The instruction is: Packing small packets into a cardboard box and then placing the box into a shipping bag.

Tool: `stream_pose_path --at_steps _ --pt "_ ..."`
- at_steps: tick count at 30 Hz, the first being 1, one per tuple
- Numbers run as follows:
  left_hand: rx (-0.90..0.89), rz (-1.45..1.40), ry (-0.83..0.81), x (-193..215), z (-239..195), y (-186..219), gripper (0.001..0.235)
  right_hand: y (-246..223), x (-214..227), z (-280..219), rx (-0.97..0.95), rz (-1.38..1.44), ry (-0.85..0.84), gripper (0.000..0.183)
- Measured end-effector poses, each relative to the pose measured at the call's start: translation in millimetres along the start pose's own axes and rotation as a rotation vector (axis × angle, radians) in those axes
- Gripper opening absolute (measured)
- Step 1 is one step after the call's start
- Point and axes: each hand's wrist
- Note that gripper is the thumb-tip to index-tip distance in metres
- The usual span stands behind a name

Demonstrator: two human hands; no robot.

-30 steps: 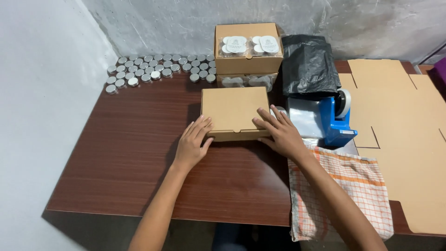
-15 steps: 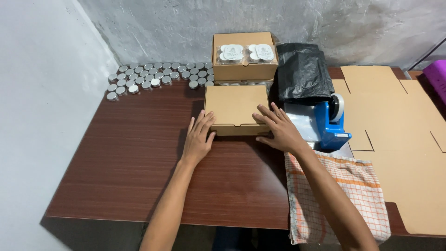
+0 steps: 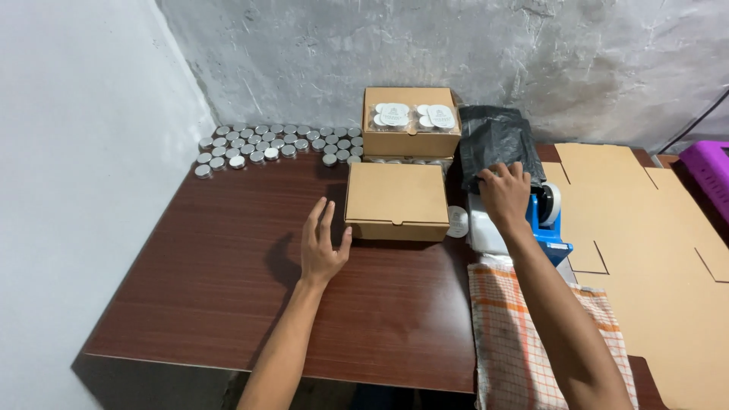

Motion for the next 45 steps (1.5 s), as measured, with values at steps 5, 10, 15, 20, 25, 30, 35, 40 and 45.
stream_pose_path --at_steps 5,10,15,20,25,30,35,40,45 --pt "-0.004 -0.007 0.101 11.7 1.3 0.7 0.055 -2.0 73.8 6.8 -0.244 0.629 0.204 0.008" --pt "-0.039 -0.002 0.123 13.3 1.1 9.1 0.049 -4.7 190.4 -35.2 -0.279 1.136 0.265 0.011" --pt "-0.136 -0.105 0.072 24.0 -1.3 28.2 0.036 -4.8 280.2 -124.2 -0.508 1.793 0.314 0.027" --pt "-0.126 -0.171 0.011 28.0 -10.5 45.5 0.037 -12.2 239.7 -242.0 -1.021 1.671 0.068 0.025" --pt "-0.104 -0.249 -0.003 59.7 -28.3 107.7 0.032 -16.3 180.4 -354.2 -1.135 1.751 -0.095 0.035" --pt "-0.264 -0.293 -0.472 125.8 -88.0 213.4 0.043 -12.8 194.4 -372.1 -1.206 1.35 -0.357 0.044" --pt "-0.394 -0.277 -0.785 108.3 -154.6 221.6 0.043 -14.0 278.1 -268.5 -1.24 1.377 -0.897 0.066" --pt "-0.452 -0.263 -0.897 98.1 -161.6 194.6 0.047 3.8 213.5 -309.4 -1.218 1.565 -0.855 0.03" --pt "-0.66 -0.064 -0.648 108.4 -145.0 176.2 0.021 10.7 179.0 -328.9 -0.923 1.823 -0.659 0.008"
Point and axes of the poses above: each hand's wrist, its own z-axis towards the middle knuckle, its own x-axis out of the back of the hand, y = z × x, and after that the axes turned 9 degrees about -y, right-handed
